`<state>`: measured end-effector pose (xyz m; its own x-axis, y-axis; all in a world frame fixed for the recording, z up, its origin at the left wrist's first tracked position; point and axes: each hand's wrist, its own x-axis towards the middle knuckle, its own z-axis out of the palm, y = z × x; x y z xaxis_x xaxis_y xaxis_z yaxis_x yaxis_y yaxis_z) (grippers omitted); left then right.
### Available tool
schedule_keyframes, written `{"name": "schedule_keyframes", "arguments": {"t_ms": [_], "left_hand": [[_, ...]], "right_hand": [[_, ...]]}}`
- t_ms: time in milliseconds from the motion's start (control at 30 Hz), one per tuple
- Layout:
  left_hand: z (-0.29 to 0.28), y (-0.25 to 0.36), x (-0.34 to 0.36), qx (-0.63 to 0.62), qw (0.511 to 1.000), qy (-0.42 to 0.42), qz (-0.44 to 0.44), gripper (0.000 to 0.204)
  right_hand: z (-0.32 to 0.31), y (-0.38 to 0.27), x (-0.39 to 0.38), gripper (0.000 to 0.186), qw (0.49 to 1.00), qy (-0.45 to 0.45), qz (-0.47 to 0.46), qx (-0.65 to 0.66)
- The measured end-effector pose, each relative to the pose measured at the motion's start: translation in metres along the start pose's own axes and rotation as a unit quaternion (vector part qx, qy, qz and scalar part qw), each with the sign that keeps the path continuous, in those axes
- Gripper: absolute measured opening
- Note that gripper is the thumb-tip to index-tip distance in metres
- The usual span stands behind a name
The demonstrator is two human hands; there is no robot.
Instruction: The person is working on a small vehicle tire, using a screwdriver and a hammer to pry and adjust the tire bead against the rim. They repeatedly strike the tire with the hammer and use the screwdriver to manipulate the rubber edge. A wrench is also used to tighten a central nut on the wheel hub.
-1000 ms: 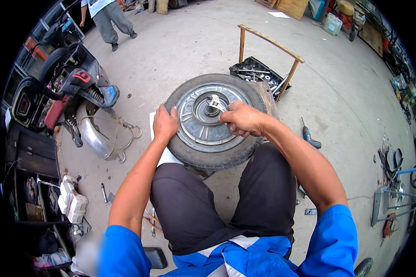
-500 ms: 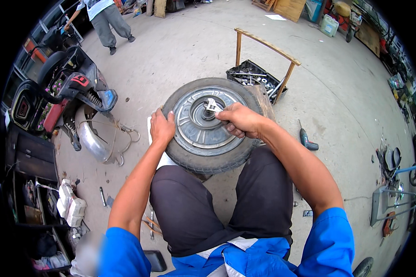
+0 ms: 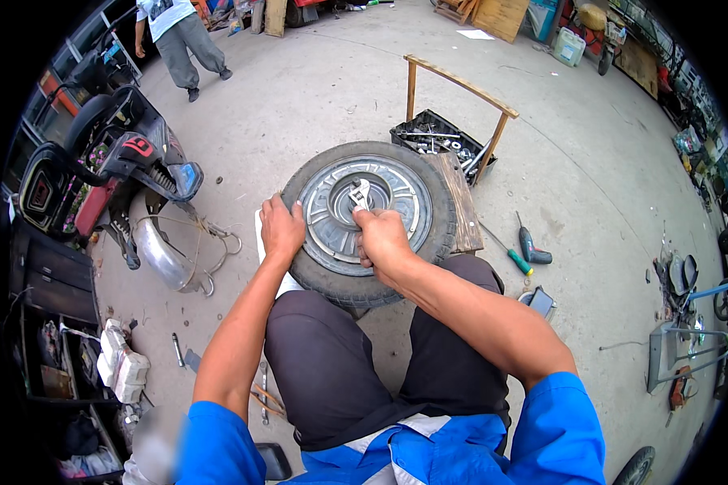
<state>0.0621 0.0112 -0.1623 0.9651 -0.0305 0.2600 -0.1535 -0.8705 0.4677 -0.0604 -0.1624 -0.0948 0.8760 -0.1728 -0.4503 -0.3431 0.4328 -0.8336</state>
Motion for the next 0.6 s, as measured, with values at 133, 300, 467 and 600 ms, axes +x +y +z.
{"name": "schedule_keyframes", "arguments": {"t_ms": [133, 300, 467, 600], "left_hand": [[0.002, 0.003, 0.0, -0.004, 1.0, -0.007, -0.009, 0.053], [0.0, 0.002, 0.0, 0.0, 1.0, -0.002, -0.008, 0.054], [0.002, 0.0, 0.001, -0.001, 1.0, 0.003, 0.0, 0.054], [0.004, -0.003, 0.0, -0.006, 1.0, 0.01, 0.002, 0.053]], "right_hand": [[0.028, 0.017, 0.001, 0.026, 0.995, 0.056, -0.04, 0.077], [0.027, 0.01, 0.0, 0.026, 0.998, 0.034, -0.015, 0.045], [0.001, -0.007, -0.001, 0.024, 0.998, -0.018, -0.004, -0.066], [-0.009, -0.011, 0.005, 0.022, 0.988, -0.047, -0.012, -0.146]]}}
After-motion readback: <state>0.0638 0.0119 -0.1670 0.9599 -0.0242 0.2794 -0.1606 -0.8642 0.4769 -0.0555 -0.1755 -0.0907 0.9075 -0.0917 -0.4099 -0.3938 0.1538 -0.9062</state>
